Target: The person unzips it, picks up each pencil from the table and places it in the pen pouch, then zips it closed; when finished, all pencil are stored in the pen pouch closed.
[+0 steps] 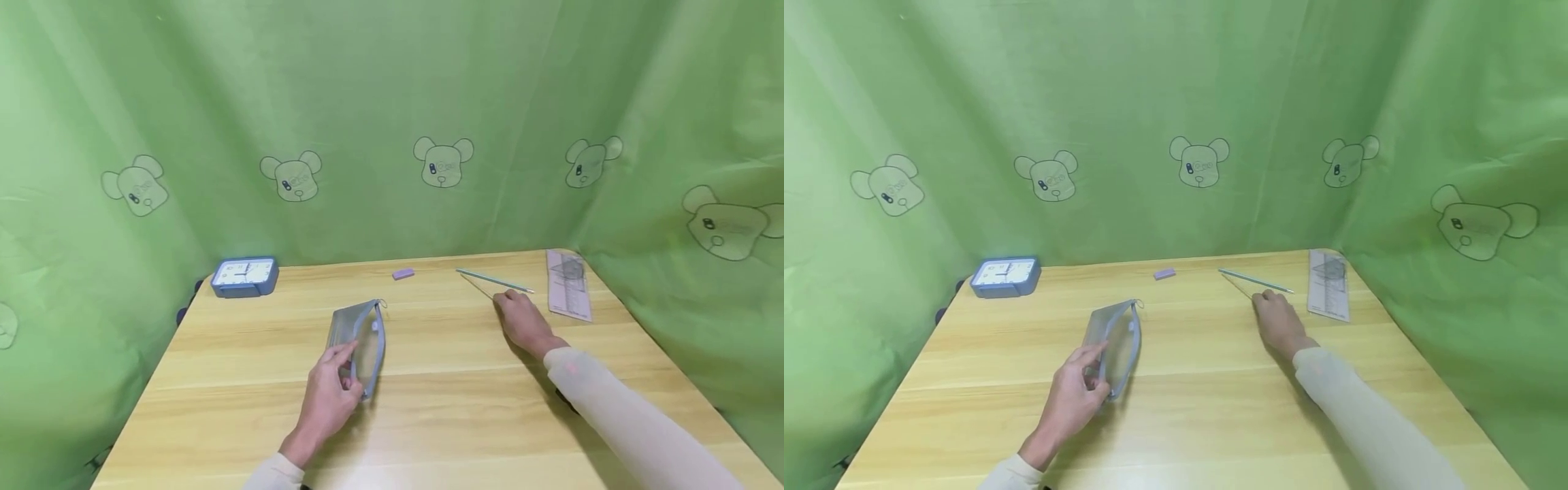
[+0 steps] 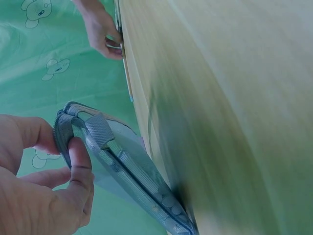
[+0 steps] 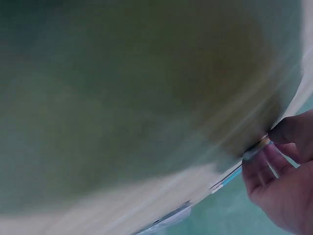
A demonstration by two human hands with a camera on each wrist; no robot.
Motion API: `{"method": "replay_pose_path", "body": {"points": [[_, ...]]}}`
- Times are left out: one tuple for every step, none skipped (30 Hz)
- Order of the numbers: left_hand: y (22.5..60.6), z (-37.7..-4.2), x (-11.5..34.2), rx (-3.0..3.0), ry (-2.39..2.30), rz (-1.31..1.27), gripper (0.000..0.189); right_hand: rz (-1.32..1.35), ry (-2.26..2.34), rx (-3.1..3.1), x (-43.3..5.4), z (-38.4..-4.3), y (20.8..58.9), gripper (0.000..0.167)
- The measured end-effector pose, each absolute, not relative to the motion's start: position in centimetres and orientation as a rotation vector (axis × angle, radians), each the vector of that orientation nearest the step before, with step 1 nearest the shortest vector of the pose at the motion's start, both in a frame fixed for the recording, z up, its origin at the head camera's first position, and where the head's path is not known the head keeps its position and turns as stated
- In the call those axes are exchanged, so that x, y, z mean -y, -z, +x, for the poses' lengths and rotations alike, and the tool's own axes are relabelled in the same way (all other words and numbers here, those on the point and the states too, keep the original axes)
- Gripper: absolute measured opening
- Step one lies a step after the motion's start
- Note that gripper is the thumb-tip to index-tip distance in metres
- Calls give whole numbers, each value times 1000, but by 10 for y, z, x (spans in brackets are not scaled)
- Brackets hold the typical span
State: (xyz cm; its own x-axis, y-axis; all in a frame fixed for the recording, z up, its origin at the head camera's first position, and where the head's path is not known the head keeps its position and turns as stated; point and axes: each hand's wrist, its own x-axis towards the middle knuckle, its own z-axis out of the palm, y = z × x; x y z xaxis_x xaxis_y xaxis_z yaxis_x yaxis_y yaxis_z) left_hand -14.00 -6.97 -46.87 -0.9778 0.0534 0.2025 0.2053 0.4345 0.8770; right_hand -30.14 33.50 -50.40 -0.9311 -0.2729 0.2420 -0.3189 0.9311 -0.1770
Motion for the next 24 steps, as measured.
{"method": "replay_pose_path", "body": {"points": [[468, -140, 70, 2538, 1577, -225, 70, 460, -334, 2864, -332, -299, 503, 32], [468, -140, 70, 2539, 1572, -225, 71, 471, -351, 2854, -329, -297, 503, 30], [468, -140, 71, 2539, 1570, -223, 70, 482, -361, 2846, -325, -294, 503, 29], [468, -140, 71, 2541, 1562, -223, 71, 491, -374, 2837, -322, -291, 503, 27], [468, -140, 71, 2541, 1559, -225, 70, 498, -387, 2832, -318, -287, 502, 26], [468, -140, 71, 2540, 1558, -227, 71, 510, -402, 2824, -313, -283, 502, 25], [468, -141, 71, 2543, 1556, -223, 70, 517, -421, 2819, -309, -280, 502, 24], [468, -141, 72, 2541, 1558, -223, 71, 522, -441, 2817, -303, -275, 501, 23], [468, -141, 72, 2541, 1557, -220, 71, 529, -463, 2819, -298, -271, 500, 24], [468, -141, 72, 2541, 1558, -218, 71, 532, -486, 2828, -293, -266, 499, 27], [468, -141, 72, 2541, 1558, -215, 72, 534, -506, 2840, -287, -262, 498, 32], [468, -141, 72, 2541, 1561, -211, 72, 534, -533, 2858, -281, -258, 496, 36], [468, -141, 72, 2541, 1564, -209, 72, 529, -563, 2880, -276, -254, 494, 40], [468, -141, 72, 2540, 1571, -207, 73, 524, -597, 2904, -271, -250, 492, 44], [468, -141, 72, 2539, 1577, -208, 73, 517, -628, 2927, -266, -246, 489, 48], [468, -141, 72, 2537, 1584, -212, 73, 501, -663, 2947, -261, -243, 487, 51], [468, -141, 71, 2537, 1588, -215, 73, 486, -710, 2964, -257, -240, 483, 51], [468, -141, 71, 2536, 1591, -220, 73, 471, -758, 2973, -254, -237, 479, 50], [468, -141, 71, 2535, 1594, -222, 72, 461, -804, 2974, -250, -235, 474, 49], [468, -141, 70, 2535, 1594, -224, 72, 449, -848, 2968, -247, -233, 470, 48], [468, -141, 70, 2534, 1591, -224, 72, 437, -893, 2961, -244, -230, 465, 47], [468, -141, 70, 2533, 1588, -224, 72, 430, -940, 2949, -241, -228, 460, 45], [468, -141, 70, 2533, 1584, -222, 72, 427, -991, 2937, -237, -225, 454, 45], [468, -141, 70, 2531, 1586, -223, 72, 426, -1043, 2923, -234, -222, 449, 44]]}}
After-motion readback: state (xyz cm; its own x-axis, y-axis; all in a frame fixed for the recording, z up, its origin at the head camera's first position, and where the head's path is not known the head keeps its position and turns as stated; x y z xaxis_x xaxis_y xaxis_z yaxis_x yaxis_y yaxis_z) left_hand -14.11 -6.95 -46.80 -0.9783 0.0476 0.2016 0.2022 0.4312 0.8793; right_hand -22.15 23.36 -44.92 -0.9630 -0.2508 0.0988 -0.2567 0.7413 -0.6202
